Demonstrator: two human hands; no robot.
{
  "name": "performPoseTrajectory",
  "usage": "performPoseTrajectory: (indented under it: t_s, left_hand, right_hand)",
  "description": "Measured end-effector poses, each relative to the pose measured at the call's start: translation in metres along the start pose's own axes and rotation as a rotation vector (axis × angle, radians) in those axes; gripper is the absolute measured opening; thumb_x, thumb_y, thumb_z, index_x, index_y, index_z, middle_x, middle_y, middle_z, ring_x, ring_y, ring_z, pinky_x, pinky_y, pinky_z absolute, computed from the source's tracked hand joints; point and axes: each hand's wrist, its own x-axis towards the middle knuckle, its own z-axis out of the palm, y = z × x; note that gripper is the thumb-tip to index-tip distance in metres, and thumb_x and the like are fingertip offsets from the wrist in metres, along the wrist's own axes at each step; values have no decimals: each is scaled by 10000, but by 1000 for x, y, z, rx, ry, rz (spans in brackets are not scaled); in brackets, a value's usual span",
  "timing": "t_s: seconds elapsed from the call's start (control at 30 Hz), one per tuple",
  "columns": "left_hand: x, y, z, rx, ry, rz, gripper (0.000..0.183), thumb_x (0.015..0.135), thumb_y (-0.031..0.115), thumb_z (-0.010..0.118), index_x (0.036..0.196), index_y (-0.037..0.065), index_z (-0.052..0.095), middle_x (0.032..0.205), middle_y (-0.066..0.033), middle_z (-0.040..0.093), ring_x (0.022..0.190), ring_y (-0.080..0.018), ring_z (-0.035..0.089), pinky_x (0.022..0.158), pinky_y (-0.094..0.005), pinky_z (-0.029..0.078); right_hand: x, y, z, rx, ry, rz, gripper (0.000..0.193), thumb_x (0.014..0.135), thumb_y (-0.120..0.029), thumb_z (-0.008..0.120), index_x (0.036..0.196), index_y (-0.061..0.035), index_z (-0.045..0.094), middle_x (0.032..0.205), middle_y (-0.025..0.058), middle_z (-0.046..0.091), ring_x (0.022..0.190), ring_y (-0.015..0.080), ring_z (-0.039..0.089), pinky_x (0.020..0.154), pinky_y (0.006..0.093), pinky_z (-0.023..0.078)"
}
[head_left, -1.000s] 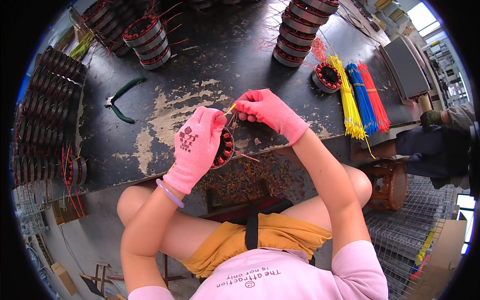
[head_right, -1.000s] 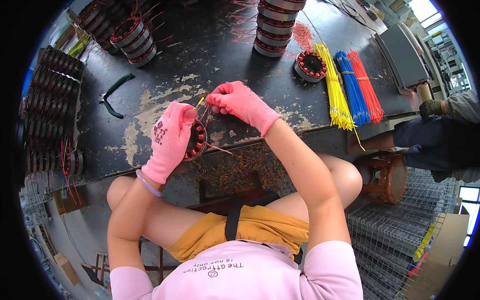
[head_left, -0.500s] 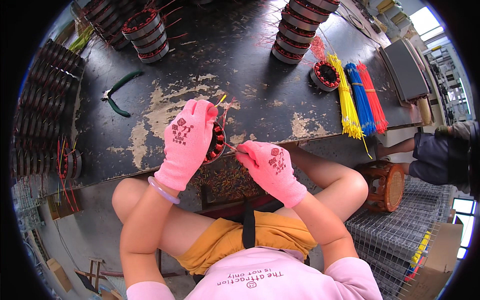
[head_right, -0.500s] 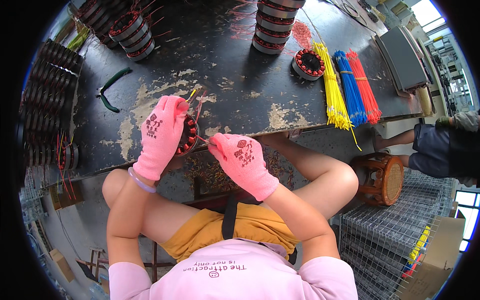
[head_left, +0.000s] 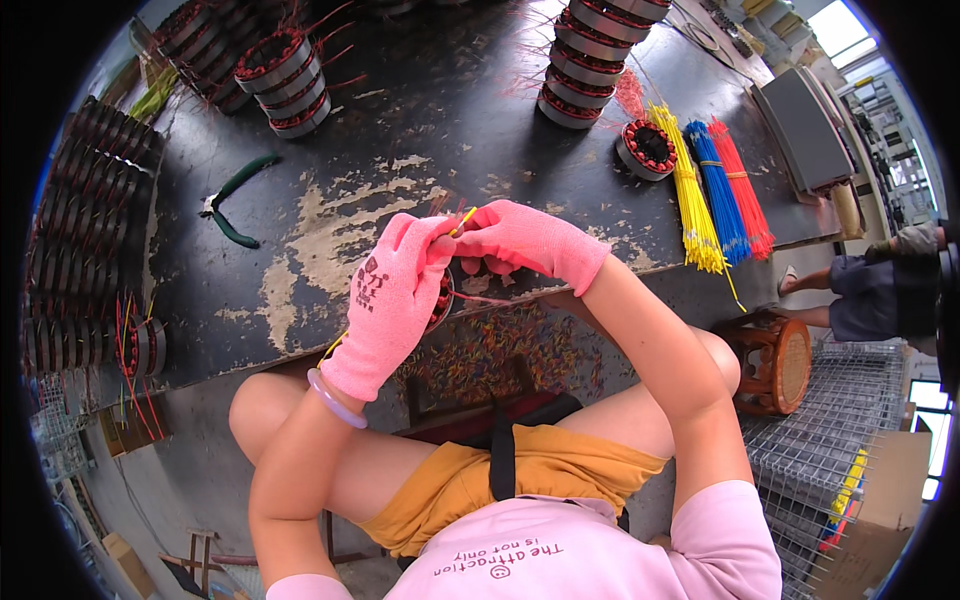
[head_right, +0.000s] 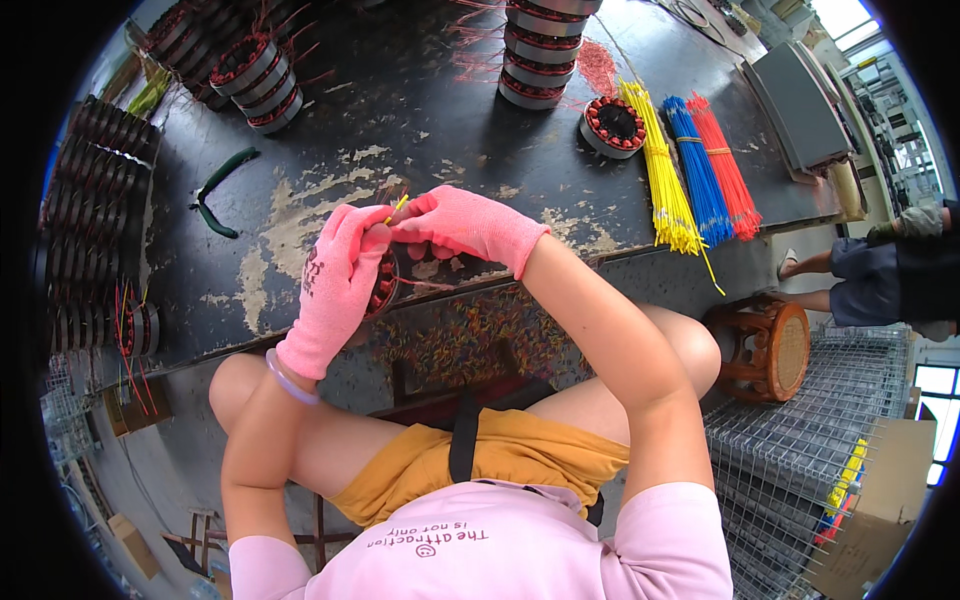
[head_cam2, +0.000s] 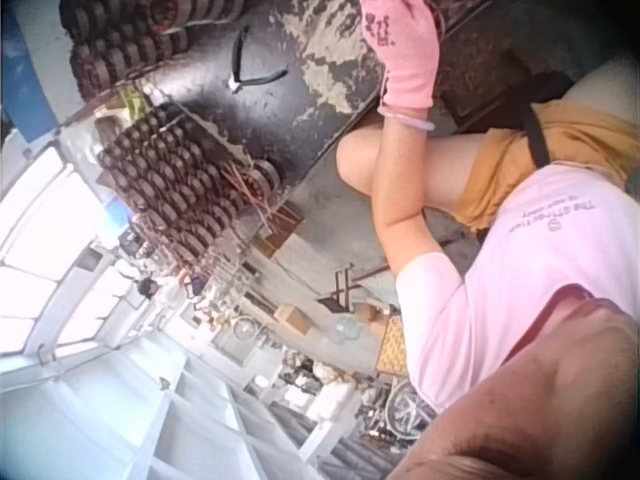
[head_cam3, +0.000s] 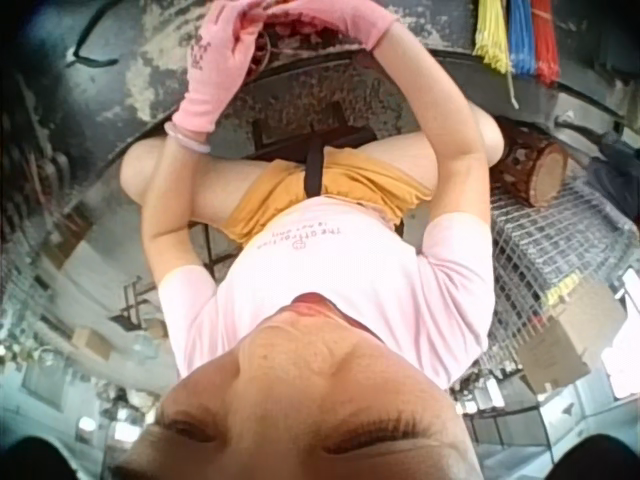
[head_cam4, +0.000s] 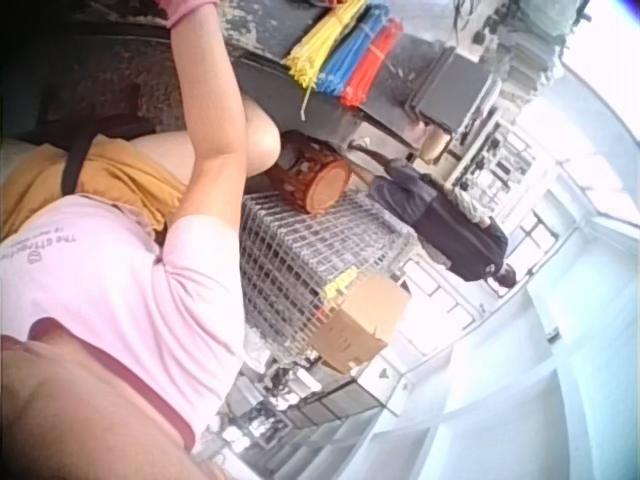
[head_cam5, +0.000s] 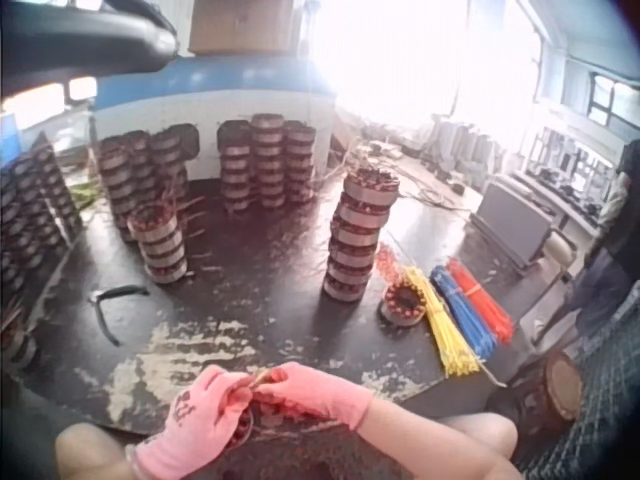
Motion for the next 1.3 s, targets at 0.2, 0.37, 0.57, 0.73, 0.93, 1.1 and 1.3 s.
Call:
performPoseTrajectory:
  t_s: [0.2,0.37,0.57,0.73,0.93,1.1,1.3]
  left_hand:
    - [-1,2,3,30,43,-22,229,1023,149,588,1239,77,621,1069,-131,616,903,-343,669,742,-399,532]
    - [-2,4,3,20,39,-52,204,997,95,613,1195,52,626,1032,-134,613,894,-317,654,759,-377,524]
    - [-1,6,1,78,-35,-59,196,906,40,669,1099,71,660,1035,-121,596,893,-323,654,758,-387,532]
    - [1,4,-2,80,-42,30,166,872,63,695,1034,97,670,1051,-103,596,881,-318,662,722,-408,538]
    - [6,14,-7,143,-68,54,147,872,82,703,1017,93,679,1060,-102,608,894,-325,661,729,-408,539]
    - [5,18,-2,111,-83,5,143,883,126,726,1016,85,693,1040,-103,634,908,-324,664,749,-410,541]
    - [1,7,6,121,-49,59,183,864,145,763,1016,70,694,1028,-101,644,912,-319,662,759,-403,542]
  right_hand:
    - [5,12,8,160,29,-60,200,986,-263,664,1058,-77,678,906,12,700,703,60,588,627,214,456]
    - [-31,27,30,245,300,-217,144,995,-147,630,1095,-46,652,925,16,704,749,76,643,665,229,494]
    - [-48,39,57,-146,721,-593,82,938,-69,679,1008,-28,690,942,83,702,790,189,686,716,309,537]
    - [-48,30,46,-573,803,-835,95,911,-50,688,1006,-48,688,996,105,698,846,251,685,726,327,536]
    - [-54,9,41,-252,518,-479,123,939,-76,670,1051,-26,670,911,134,700,781,247,683,721,337,538]
    - [-54,7,30,-372,493,-526,149,949,-112,668,1060,-11,671,907,151,709,777,253,692,727,345,545]
    - [-56,-4,24,-389,422,-466,139,973,-85,632,1061,11,681,842,29,685,725,71,564,661,257,485]
